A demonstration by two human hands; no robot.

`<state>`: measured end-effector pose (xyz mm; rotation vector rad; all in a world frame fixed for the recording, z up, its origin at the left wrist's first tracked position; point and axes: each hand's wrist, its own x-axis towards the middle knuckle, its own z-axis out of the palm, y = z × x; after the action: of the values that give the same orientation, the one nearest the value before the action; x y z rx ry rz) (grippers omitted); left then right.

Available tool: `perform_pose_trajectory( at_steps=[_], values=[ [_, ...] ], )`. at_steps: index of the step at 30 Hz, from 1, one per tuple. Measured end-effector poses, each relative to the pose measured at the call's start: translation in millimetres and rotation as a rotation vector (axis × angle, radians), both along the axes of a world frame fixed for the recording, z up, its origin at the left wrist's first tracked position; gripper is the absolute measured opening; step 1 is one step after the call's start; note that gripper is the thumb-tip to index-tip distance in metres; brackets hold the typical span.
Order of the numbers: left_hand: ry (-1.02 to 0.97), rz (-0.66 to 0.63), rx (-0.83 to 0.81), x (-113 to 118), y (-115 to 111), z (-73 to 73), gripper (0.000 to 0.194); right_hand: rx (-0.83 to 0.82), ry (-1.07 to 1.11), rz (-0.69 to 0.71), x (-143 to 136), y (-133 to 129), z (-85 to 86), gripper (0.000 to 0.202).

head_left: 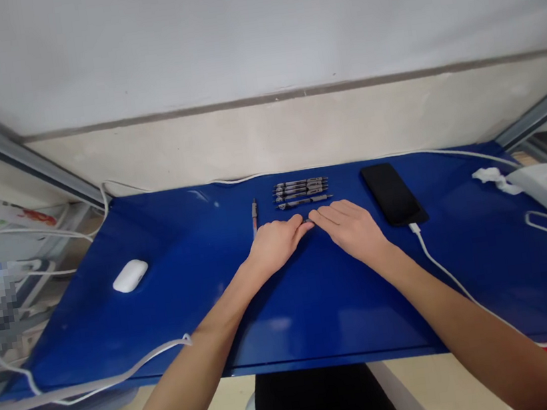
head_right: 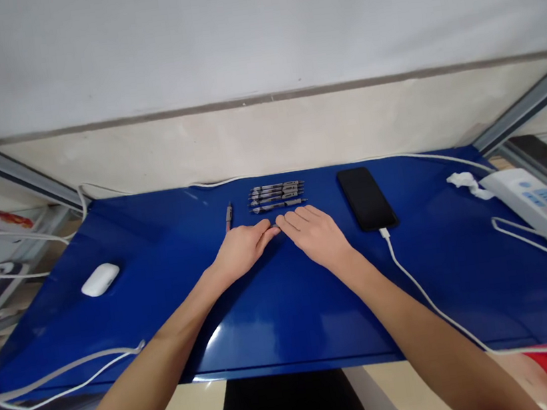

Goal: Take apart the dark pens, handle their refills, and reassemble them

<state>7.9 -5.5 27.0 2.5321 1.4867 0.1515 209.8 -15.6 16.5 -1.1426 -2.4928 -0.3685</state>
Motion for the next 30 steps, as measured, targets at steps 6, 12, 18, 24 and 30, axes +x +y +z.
perform_pose_trajectory(
  at_steps=[6,12,18,24,30],
  values=[
    [-0.034,0.053,0.055,2,0,-10.4,0.049,-0.004,0.102,-0.068,-3,0,-2.0,0.032],
    [-0.049,0.075,0.093,1,0,-15.4,0.047,-0.266,0.385,-0.109,-1,5,-3.3,0.036],
    [-0.025,0.053,0.086,2,0,-18.6,0.049,-0.630,0.786,-0.153,-1,13,-10.6,0.036],
    [-0.031,0.076,0.109,2,0,-22.4,0.050,-0.718,1.031,-0.068,-3,17,-20.0,0.014],
    [-0.071,0.105,0.101,1,1,-20.5,0.050,-0.653,1.002,0.055,-2,18,-18.1,0.011]
  ],
)
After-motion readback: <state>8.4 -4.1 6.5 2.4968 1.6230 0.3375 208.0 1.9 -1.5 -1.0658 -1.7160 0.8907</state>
